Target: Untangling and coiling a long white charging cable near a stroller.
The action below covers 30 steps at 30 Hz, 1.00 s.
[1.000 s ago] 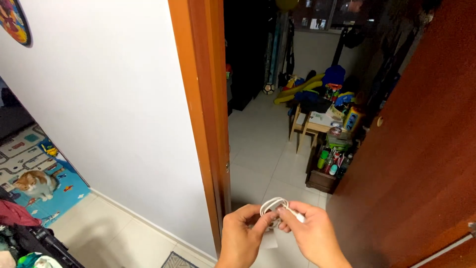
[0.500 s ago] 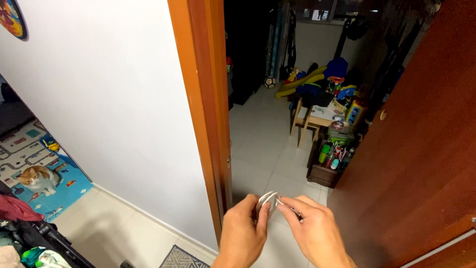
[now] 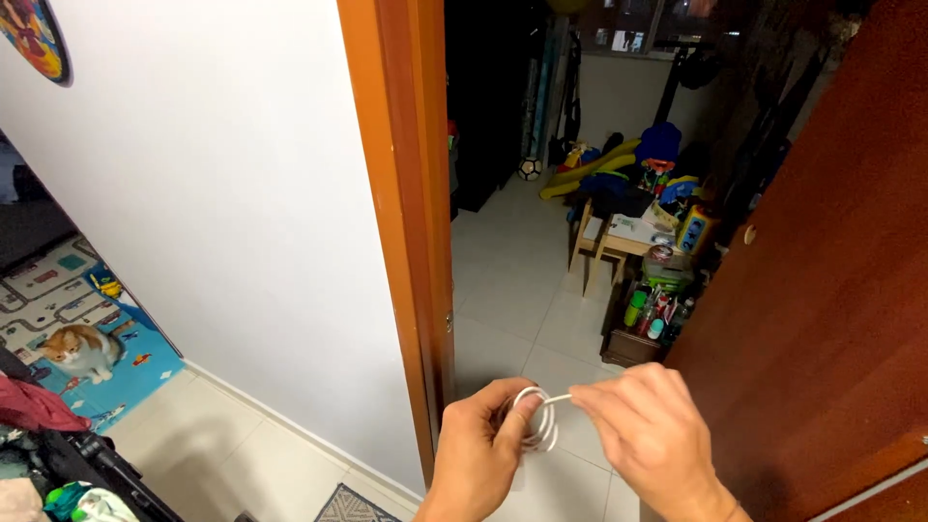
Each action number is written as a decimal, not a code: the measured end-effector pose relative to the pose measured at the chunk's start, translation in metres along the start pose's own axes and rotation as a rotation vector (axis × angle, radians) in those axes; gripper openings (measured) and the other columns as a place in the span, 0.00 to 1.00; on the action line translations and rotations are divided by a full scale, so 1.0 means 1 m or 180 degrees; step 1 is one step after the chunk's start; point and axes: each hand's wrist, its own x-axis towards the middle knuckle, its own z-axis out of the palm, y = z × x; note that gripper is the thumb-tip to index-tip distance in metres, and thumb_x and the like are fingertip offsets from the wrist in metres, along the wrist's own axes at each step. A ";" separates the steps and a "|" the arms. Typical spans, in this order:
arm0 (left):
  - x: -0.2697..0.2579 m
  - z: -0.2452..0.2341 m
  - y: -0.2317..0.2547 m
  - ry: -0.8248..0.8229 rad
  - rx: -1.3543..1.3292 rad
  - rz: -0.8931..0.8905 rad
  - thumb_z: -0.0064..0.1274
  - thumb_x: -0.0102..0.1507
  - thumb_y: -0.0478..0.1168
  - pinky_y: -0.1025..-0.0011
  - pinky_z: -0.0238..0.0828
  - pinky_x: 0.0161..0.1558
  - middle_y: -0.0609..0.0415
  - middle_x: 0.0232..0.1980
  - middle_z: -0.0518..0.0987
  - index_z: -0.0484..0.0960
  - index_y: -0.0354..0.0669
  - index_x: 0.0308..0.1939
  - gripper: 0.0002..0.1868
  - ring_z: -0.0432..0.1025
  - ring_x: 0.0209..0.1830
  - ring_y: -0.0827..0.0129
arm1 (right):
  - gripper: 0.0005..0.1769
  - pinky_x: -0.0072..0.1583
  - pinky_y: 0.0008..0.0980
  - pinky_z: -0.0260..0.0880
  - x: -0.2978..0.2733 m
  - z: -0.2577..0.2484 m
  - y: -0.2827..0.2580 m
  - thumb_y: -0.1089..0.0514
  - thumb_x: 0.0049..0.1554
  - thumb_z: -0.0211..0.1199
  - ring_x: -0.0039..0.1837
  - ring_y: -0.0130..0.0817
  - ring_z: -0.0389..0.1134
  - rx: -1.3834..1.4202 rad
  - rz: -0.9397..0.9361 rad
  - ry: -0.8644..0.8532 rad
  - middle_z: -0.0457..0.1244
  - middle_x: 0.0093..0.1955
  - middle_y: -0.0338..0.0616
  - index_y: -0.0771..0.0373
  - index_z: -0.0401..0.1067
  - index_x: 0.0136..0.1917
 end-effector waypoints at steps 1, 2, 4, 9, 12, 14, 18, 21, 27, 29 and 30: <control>0.005 -0.001 -0.008 0.0008 -0.0004 0.0004 0.55 0.66 0.40 0.72 0.63 0.26 0.54 0.25 0.76 0.86 0.36 0.46 0.11 0.65 0.22 0.73 | 0.12 0.48 0.36 0.65 -0.001 0.005 -0.002 0.63 0.44 0.72 0.44 0.38 0.67 0.0003 -0.0009 0.0000 0.67 0.39 0.35 0.59 0.79 0.43; 0.008 -0.001 -0.017 -0.0158 -0.0334 0.0211 0.55 0.66 0.37 0.75 0.70 0.31 0.56 0.30 0.78 0.84 0.35 0.49 0.11 0.69 0.28 0.77 | 0.11 0.49 0.35 0.65 -0.004 0.009 -0.003 0.62 0.44 0.72 0.46 0.39 0.67 -0.0068 0.0119 0.0096 0.67 0.41 0.36 0.58 0.79 0.44; 0.013 0.001 -0.031 -0.0318 -0.0661 0.0415 0.55 0.65 0.35 0.77 0.76 0.35 0.58 0.36 0.81 0.82 0.34 0.51 0.12 0.74 0.33 0.80 | 0.11 0.50 0.35 0.65 -0.021 0.027 -0.003 0.61 0.45 0.71 0.47 0.39 0.67 -0.0131 0.0243 0.0191 0.67 0.42 0.37 0.57 0.79 0.44; 0.014 0.008 -0.038 -0.0270 -0.1127 0.0211 0.55 0.64 0.34 0.73 0.77 0.32 0.54 0.36 0.82 0.79 0.34 0.51 0.12 0.76 0.31 0.75 | 0.12 0.51 0.31 0.76 -0.080 0.089 0.028 0.66 0.55 0.63 0.47 0.32 0.75 0.3013 0.3255 -0.0752 0.73 0.45 0.45 0.70 0.78 0.52; 0.005 0.006 -0.010 0.0159 -0.0587 -0.0314 0.52 0.66 0.39 0.71 0.76 0.28 0.55 0.34 0.81 0.81 0.35 0.48 0.11 0.74 0.29 0.75 | 0.14 0.51 0.34 0.77 -0.095 0.093 0.041 0.66 0.57 0.62 0.47 0.37 0.75 0.3946 0.3496 -0.0652 0.74 0.47 0.54 0.76 0.77 0.55; 0.005 0.010 -0.014 0.0241 -0.0423 -0.0130 0.52 0.66 0.40 0.73 0.78 0.30 0.56 0.34 0.82 0.81 0.38 0.51 0.12 0.76 0.29 0.77 | 0.14 0.53 0.36 0.77 -0.094 0.092 0.035 0.66 0.58 0.61 0.48 0.38 0.75 0.4258 0.3548 -0.0495 0.73 0.48 0.55 0.76 0.76 0.56; 0.017 0.014 -0.052 0.0211 -0.0484 0.0544 0.55 0.68 0.39 0.77 0.72 0.32 0.55 0.34 0.81 0.82 0.36 0.50 0.11 0.72 0.31 0.77 | 0.15 0.54 0.40 0.75 -0.105 0.108 0.026 0.65 0.59 0.57 0.51 0.39 0.73 0.5448 0.3921 0.0081 0.71 0.52 0.54 0.76 0.73 0.58; 0.015 0.010 -0.053 0.0001 -0.0997 0.0445 0.54 0.67 0.39 0.78 0.73 0.35 0.58 0.37 0.82 0.82 0.35 0.50 0.11 0.74 0.35 0.80 | 0.16 0.53 0.42 0.74 -0.119 0.122 0.019 0.65 0.60 0.55 0.51 0.40 0.73 0.5728 0.4041 0.0415 0.70 0.53 0.54 0.75 0.71 0.60; 0.020 0.007 -0.059 0.0006 -0.1248 0.0519 0.57 0.66 0.36 0.77 0.74 0.40 0.57 0.38 0.84 0.85 0.32 0.47 0.10 0.76 0.37 0.78 | 0.13 0.55 0.40 0.74 -0.126 0.126 0.033 0.63 0.59 0.57 0.52 0.39 0.73 0.5873 0.4223 0.0197 0.70 0.52 0.51 0.71 0.71 0.56; 0.015 0.006 -0.052 0.0239 -0.0599 0.0913 0.58 0.66 0.35 0.77 0.74 0.39 0.55 0.36 0.84 0.85 0.33 0.47 0.09 0.75 0.35 0.77 | 0.13 0.55 0.40 0.73 -0.123 0.124 0.034 0.63 0.59 0.57 0.52 0.39 0.72 0.5997 0.4253 0.0006 0.70 0.52 0.50 0.70 0.71 0.56; 0.013 0.006 -0.048 0.0446 0.0058 0.1300 0.59 0.65 0.35 0.77 0.73 0.37 0.53 0.35 0.85 0.85 0.34 0.47 0.09 0.74 0.33 0.76 | 0.13 0.54 0.39 0.73 -0.121 0.122 0.034 0.62 0.59 0.58 0.52 0.38 0.72 0.6107 0.4276 -0.0154 0.70 0.53 0.49 0.69 0.71 0.56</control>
